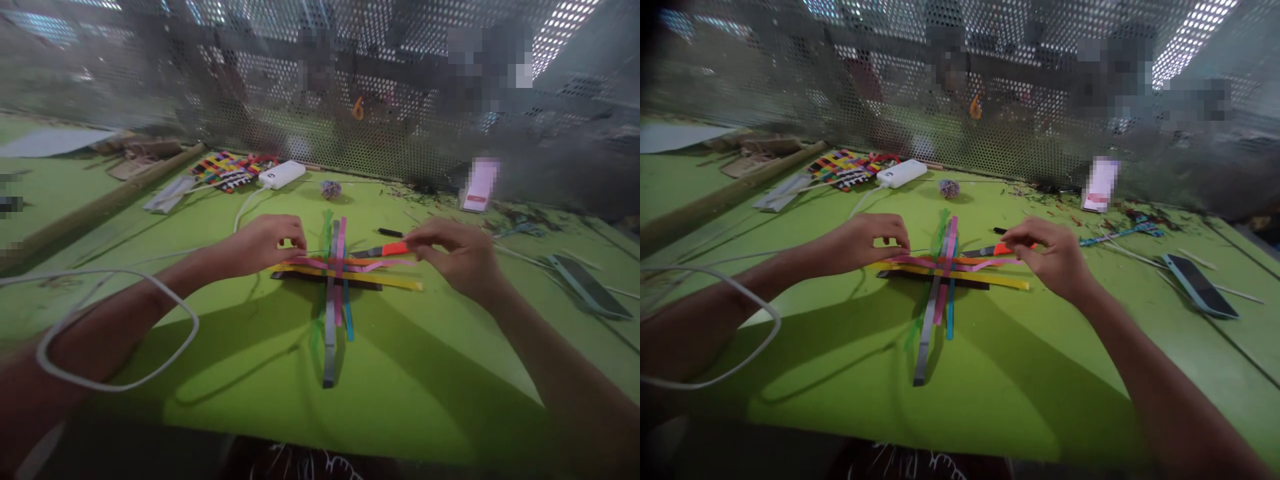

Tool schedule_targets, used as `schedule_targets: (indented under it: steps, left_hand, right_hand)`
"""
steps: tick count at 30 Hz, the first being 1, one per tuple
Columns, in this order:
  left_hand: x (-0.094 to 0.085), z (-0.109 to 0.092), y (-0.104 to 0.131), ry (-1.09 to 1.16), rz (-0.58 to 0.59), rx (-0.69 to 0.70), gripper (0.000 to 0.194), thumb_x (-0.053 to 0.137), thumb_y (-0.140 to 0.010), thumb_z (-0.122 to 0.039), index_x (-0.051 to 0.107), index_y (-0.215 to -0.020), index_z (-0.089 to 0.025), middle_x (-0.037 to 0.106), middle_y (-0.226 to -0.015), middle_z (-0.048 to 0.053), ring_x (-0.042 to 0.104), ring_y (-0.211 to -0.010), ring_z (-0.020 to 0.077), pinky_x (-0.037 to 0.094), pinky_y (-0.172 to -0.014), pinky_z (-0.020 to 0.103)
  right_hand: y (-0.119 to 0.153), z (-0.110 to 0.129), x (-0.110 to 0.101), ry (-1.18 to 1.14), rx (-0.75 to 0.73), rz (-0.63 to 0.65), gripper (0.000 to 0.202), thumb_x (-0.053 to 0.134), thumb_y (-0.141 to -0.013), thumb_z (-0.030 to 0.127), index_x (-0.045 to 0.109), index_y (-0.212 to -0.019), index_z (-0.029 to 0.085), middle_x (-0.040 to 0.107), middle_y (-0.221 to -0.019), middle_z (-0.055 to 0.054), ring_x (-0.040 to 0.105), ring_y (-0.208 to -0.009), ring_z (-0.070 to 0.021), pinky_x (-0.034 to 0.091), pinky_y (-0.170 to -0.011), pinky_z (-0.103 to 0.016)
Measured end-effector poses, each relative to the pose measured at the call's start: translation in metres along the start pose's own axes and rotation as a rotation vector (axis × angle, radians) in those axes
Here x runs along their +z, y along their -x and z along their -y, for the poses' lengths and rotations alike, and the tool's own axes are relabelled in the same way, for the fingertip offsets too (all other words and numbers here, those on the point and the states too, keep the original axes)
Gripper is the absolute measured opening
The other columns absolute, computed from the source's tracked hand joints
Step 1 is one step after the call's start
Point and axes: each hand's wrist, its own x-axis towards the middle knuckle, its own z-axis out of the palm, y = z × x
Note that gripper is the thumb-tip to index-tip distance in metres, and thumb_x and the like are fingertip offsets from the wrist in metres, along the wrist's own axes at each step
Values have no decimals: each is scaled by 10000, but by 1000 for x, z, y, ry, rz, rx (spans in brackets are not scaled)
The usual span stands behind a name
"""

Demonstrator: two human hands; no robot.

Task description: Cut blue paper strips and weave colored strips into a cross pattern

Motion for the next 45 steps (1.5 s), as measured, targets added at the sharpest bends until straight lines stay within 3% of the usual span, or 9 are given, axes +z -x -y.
schedule_targets:
  steps: [5,10,13,16,21,26,32,37,45]
  left_hand:
    - [-6,-8,-1,92,31,-73,151,697,-877,-313,780,-837,-193,722,-781,39,637,-708,152,447,-682,253]
    - [-1,-12,-4,434,18,-277,233,742,-811,-367,733,-868,-141,736,-760,43,637,-657,132,501,-633,231]
    - [6,-13,-4,622,-25,-330,229,779,-781,-337,681,-861,-146,709,-704,13,610,-594,105,521,-608,222]
    - [13,-17,-4,685,-18,-321,210,778,-790,-302,671,-871,-141,714,-726,18,608,-589,96,525,-593,214]
    - [21,-28,-2,557,-75,-113,126,743,-825,-245,723,-864,-127,719,-875,69,676,-791,141,553,-656,217]
    - [29,-41,3,445,-107,42,68,688,-866,-130,754,-881,-139,718,-820,39,670,-719,108,531,-627,187]
    - [38,-43,5,356,-158,243,89,691,-898,-109,767,-931,-140,753,-990,110,730,-937,177,579,-829,277]
    - [42,-47,6,372,-102,269,97,702,-915,-135,753,-994,-159,764,-996,92,720,-942,170,575,-845,282]
    - [51,-58,3,203,37,287,151,620,-985,-172,749,-1058,-140,762,-1048,103,709,-982,203,566,-880,338]
  right_hand:
    - [-13,-21,-7,-28,151,-38,91,759,-860,334,765,-922,268,748,-866,-30,699,-722,-192,600,-667,-354]
    - [-35,-70,-3,382,261,312,164,627,-912,264,727,-1036,224,751,-1022,-71,700,-887,-225,592,-825,-387]
    - [-43,-94,6,526,292,434,199,660,-850,179,723,-1038,173,736,-1121,-131,674,-1023,-275,539,-955,-426]
    - [-48,-104,16,600,321,501,197,641,-844,160,736,-1016,176,739,-1124,-133,661,-1057,-288,525,-950,-417]
    - [-60,-96,19,657,329,577,258,596,-829,97,757,-1020,164,761,-1061,-105,648,-967,-224,486,-823,-289]
    - [-63,-65,12,660,256,560,391,443,-887,29,700,-1182,36,674,-1274,-213,609,-1091,-229,442,-873,-282]
    - [-43,-41,16,517,110,808,384,570,-809,30,745,-1121,169,732,-1132,-87,649,-987,-196,473,-828,-275]
    - [-38,-59,12,620,67,741,293,536,-871,128,728,-1091,156,717,-1069,-113,629,-947,-221,460,-844,-321]
    - [-29,-57,-41,658,141,482,303,460,-892,244,654,-1089,120,689,-1084,-173,611,-948,-264,456,-848,-356]
